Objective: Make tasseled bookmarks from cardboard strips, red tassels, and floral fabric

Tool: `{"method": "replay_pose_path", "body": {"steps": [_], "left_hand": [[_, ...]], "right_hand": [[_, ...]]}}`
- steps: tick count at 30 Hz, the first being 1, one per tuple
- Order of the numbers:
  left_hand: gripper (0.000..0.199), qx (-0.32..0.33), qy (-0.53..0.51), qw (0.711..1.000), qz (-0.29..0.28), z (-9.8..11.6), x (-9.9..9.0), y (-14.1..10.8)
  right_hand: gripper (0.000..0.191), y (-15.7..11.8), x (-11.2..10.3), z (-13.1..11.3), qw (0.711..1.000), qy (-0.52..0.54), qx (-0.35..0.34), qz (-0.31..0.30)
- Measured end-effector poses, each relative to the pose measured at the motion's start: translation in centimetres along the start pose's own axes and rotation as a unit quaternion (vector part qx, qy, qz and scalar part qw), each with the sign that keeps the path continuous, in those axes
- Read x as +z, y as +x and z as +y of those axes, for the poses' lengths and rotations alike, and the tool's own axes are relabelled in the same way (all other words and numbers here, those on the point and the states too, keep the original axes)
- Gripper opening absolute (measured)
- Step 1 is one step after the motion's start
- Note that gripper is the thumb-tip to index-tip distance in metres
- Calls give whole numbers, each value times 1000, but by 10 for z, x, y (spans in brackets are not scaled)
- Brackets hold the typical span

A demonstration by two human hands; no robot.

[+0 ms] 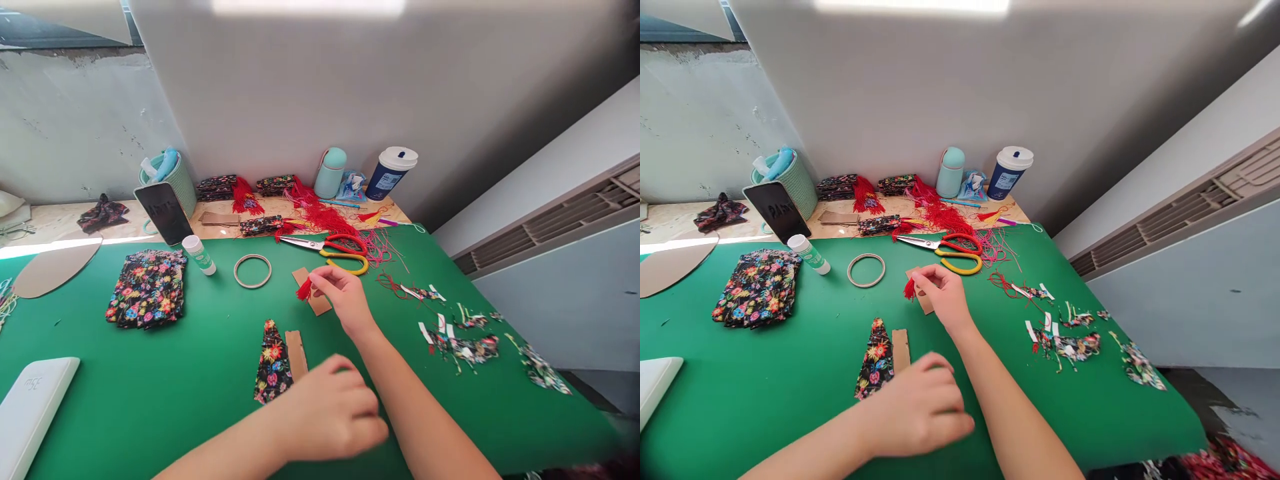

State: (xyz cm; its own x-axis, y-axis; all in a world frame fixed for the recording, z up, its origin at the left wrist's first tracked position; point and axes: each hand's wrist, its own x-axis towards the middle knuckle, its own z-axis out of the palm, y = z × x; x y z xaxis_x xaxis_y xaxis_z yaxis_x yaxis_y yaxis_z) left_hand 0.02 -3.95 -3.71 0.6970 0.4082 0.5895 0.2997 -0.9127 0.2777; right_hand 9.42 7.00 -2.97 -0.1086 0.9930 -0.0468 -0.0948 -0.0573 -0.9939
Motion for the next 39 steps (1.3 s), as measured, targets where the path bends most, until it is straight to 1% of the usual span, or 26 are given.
{"method": "replay_pose_path", "body": {"steps": [2, 4, 6, 8, 9, 11, 13, 15, 16, 17, 18, 20, 22, 23, 25, 26, 27, 29, 30, 32, 35, 39], "left_hand": [[24, 62, -10, 998, -28, 16, 21, 1], [25, 111, -29, 992, -50, 28, 40, 0], [28, 126, -35, 989, -68, 35, 54, -3], [31, 134, -29, 987, -83, 36, 60, -4], [33, 132, -25, 988, -81, 36, 59, -3], [31, 124, -15, 990, -59, 31, 49, 0], [9, 78, 16, 997, -12, 22, 30, 5], [13, 16, 39, 999, 8, 9, 8, 9], [13, -39, 48, 997, 36, 2, -3, 9], [13, -75, 49, 994, 68, -7, -14, 9], [12, -119, 38, 985, 116, -15, -23, 7], [10, -231, 11, 951, 207, -32, -39, 0], [10, -322, 5, 906, 275, -45, -51, -8], [10, -355, 1, 884, 304, -50, -55, -11], [10, -396, -70, 851, 338, -57, -60, -16], [14, -411, -122, 838, 338, -59, -62, -16], [17, -422, -176, 828, 325, -60, -62, -16], [19, -438, -260, 812, 285, -61, -62, -15], [19, -443, -282, 808, 267, -60, -61, -14], [19, -451, -292, 805, 251, -58, -58, -11], [21, -463, -287, 802, 246, -55, -51, -9], [12, -478, -300, 787, 249, -54, -47, -8]], "right_hand": [[24, 1, -1, 0, 1000, 0, 2, 5], [26, 2, -1, 2, 1000, -6, -1, 6], [29, 3, 1, 6, 1000, -11, -6, 1], [31, 4, 2, 8, 1000, -14, -10, -5], [31, 4, 2, 9, 1000, -14, -11, -5], [29, 3, 2, 8, 1000, -13, -14, -3], [26, 2, 0, 5, 1000, -11, -17, 1], [24, 1, -1, 2, 1000, -11, -20, -6], [23, 1, -2, 1, 1000, -10, -21, -12], [22, 0, -2, 1, 999, -10, -24, -19], [21, 0, -3, 1, 999, -11, -26, -29], [19, 0, -3, 2, 998, -12, -35, -51], [16, 0, -3, 3, 996, -13, -52, -68], [15, 0, -3, 3, 995, -13, -65, -74], [13, -1, -3, 2, 992, -11, -90, -85], [12, -2, -3, 0, 991, -12, -97, -96], [11, -3, -3, -1, 989, -14, -102, -108], [11, -6, -2, -4, 986, -16, -106, -130], [12, -6, -2, -4, 984, -17, -107, -138], [13, -8, -1, -4, 983, -13, -104, -150], [13, -8, -1, 0, 981, -10, -101, -168], [15, -7, -1, 4, 979, -6, -92, -183]]}}
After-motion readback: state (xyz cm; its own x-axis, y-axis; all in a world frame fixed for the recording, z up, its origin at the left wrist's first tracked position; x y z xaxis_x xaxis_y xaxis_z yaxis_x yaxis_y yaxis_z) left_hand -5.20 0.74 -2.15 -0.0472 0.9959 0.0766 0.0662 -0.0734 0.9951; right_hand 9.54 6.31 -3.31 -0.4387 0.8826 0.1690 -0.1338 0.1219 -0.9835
